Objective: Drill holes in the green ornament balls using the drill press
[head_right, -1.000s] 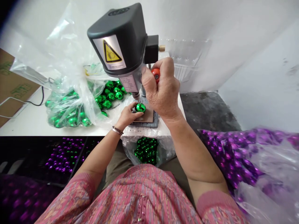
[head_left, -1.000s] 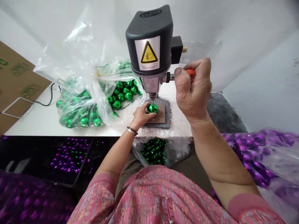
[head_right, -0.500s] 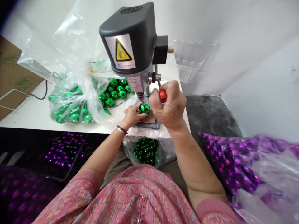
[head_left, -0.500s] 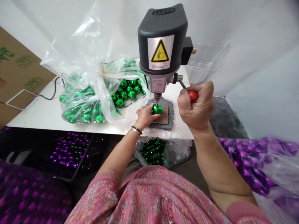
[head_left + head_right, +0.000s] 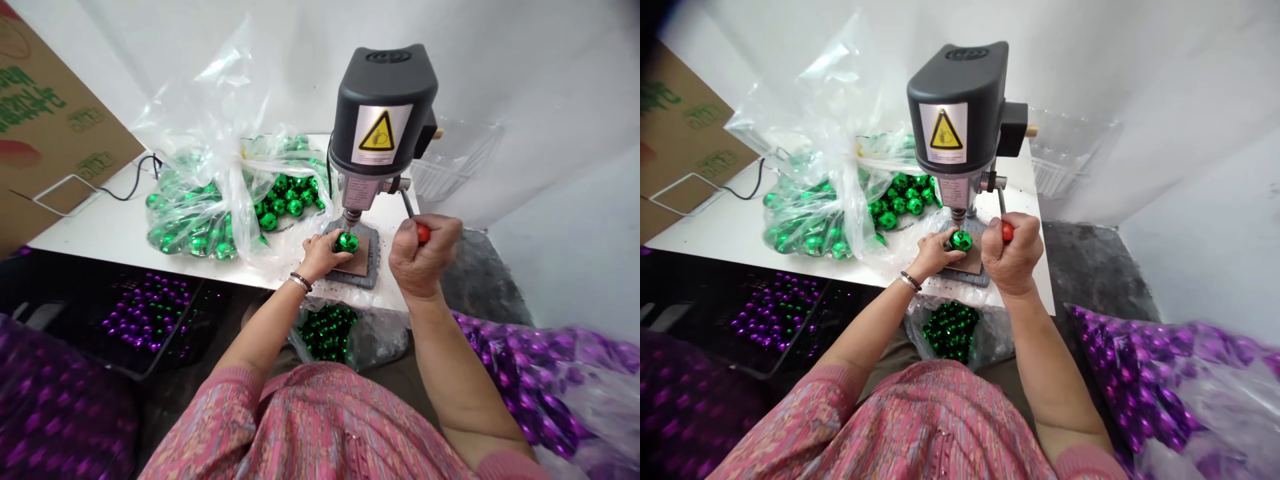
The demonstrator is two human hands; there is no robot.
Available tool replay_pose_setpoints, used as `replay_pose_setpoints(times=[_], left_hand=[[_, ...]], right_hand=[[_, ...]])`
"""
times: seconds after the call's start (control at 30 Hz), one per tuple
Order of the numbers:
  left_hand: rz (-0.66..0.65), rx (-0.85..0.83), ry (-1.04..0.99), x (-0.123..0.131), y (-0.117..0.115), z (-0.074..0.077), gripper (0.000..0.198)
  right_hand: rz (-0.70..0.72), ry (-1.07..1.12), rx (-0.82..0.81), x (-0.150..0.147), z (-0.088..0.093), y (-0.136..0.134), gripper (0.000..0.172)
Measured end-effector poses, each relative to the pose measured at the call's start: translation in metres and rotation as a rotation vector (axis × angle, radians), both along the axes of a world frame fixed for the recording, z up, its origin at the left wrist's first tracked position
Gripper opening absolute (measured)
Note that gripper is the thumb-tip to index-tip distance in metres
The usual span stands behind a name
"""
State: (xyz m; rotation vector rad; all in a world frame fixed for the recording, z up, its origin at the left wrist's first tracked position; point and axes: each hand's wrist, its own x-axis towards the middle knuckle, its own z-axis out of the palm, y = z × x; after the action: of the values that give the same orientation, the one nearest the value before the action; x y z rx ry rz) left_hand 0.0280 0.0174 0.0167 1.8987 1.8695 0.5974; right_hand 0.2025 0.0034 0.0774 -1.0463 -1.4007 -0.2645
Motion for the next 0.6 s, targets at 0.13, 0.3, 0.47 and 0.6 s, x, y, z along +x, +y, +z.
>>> replay_pose_setpoints(times=[0.13, 0.3, 0.47, 0.6], left_hand=[[-0.009, 0.007, -0.004, 0.000, -0.001, 0.000, 0.065], [-0.015, -0.006, -0.063, 0.002, 0.001, 0.002, 0.063], [-0.109, 0.023, -0.338, -0.008, -0.007, 0.000, 0.056], [-0.297, 0.035, -0.448, -0.030, -0.029, 0.000, 0.066]], right_hand=[[0.015, 0.010, 0.086, -0.005, -0.009, 0.000, 0.014], [0.014, 0.082, 0.124, -0.010, 0.018, 0.003, 0.019], [0.083, 0.161, -0.047, -0.009, 0.074, 0.013, 0.023], [0.115, 0.177, -0.073, -0.009, 0.084, 0.015, 0.023]])
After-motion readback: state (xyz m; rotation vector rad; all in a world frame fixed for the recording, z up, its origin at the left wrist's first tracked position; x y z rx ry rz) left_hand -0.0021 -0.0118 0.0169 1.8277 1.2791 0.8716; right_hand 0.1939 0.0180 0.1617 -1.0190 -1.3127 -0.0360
